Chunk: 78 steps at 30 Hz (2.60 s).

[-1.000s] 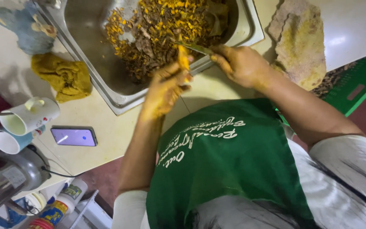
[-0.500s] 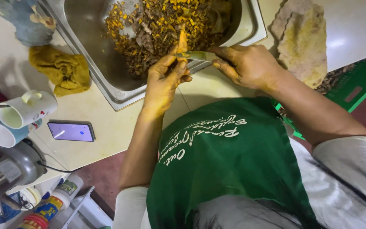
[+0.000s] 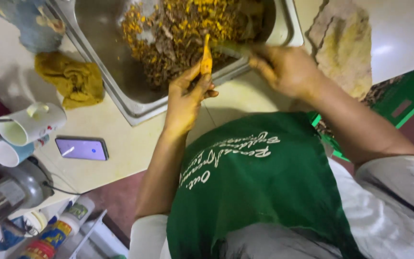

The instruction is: Peeling or scraping the skin off turmeric roots using a small knife over a sink

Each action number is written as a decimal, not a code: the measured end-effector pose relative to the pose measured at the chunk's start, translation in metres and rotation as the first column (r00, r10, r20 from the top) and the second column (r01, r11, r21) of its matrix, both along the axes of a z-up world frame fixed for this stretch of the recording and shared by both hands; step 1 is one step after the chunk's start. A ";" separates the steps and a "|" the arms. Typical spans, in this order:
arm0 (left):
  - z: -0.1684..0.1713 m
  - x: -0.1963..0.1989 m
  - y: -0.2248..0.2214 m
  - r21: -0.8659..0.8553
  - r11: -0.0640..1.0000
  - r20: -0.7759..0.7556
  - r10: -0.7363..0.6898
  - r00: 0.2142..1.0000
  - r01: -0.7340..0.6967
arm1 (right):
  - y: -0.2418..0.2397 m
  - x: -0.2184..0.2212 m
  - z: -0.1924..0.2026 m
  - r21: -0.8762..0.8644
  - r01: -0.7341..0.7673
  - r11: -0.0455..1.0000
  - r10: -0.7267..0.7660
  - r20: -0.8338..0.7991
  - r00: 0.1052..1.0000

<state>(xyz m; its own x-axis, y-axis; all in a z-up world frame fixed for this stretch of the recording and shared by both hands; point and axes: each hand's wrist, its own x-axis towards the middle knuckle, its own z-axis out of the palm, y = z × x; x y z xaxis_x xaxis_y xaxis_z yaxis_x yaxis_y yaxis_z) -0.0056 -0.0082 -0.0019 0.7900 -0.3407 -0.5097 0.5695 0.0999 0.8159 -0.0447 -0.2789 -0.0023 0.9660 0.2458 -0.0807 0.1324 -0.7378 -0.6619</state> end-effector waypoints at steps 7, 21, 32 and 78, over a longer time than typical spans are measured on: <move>-0.007 0.000 -0.001 0.024 1.000 0.171 -0.017 0.985 0.013 | 0.019 -0.007 0.008 0.164 0.053 0.985 -0.036 -0.103 0.994; 0.006 0.007 0.006 -0.056 0.998 -0.039 0.012 0.999 -0.014 | 0.004 0.016 0.016 -0.006 0.002 1.000 -0.002 -0.065 0.998; 0.003 0.009 0.017 -0.295 0.954 -0.238 -0.013 0.971 -0.059 | 0.014 0.016 -0.002 -0.208 -0.054 0.977 0.065 0.044 0.997; -0.014 -0.003 0.020 -0.229 0.963 -0.156 0.109 0.982 -0.143 | 0.019 0.010 0.039 0.100 -0.066 0.993 0.069 -0.028 0.997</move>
<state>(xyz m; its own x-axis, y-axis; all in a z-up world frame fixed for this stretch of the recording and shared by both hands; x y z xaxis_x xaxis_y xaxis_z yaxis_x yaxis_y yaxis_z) -0.0086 0.0115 -0.0161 0.7604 -0.3681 -0.5351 0.6472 0.3598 0.6721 -0.0349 -0.2598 0.0370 0.9444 0.3182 -0.0829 0.1574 -0.6588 -0.7356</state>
